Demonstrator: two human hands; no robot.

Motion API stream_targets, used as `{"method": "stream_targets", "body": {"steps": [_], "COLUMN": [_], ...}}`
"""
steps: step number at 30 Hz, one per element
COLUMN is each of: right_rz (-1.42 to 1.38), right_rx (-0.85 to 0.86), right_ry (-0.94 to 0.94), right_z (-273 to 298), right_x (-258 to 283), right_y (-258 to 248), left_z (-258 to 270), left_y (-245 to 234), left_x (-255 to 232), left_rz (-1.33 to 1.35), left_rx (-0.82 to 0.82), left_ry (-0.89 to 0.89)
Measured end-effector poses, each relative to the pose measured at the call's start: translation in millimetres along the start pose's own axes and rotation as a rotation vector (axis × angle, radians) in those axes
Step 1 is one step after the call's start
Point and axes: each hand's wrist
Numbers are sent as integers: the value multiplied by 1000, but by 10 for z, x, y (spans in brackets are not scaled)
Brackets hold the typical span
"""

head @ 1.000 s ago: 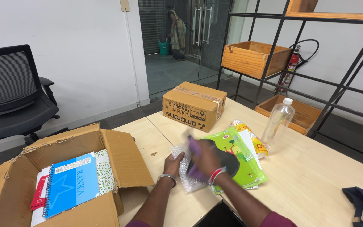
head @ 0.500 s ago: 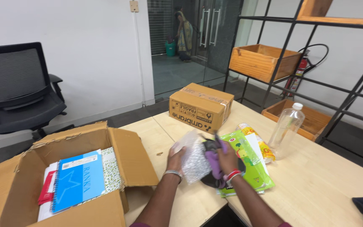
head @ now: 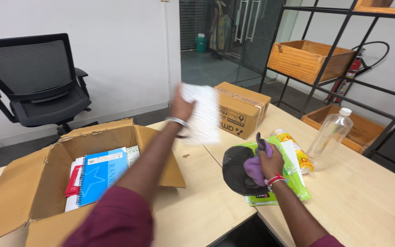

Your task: The person uses a cloth to wipe a mouse and various items before placing them into a cardboard box on a desk.

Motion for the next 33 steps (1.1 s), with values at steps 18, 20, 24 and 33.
{"method": "stream_targets", "body": {"steps": [18,20,24,33], "right_rz": [764,871,815,599], "right_rx": [610,587,582,342], "right_ry": [8,29,-2,-122], "right_z": [154,252,317,467], "right_x": [212,270,254,-35], "right_y": [-10,11,-48,-104], "left_z": [472,343,478,2246], "left_y": [-2128,-1392,531,1652], "left_x": [1172,980,890,273], "left_rz": [-581,-306,99,-203], "left_rx": [5,-50,277,189], "left_ry": [-98,207,-104,-643]}}
Point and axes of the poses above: each hand's wrist, its own z-axis away from the middle knuckle, its own y-axis out of the palm, x = y × z, and after that the axes turned 1 degree about -x, right-handed
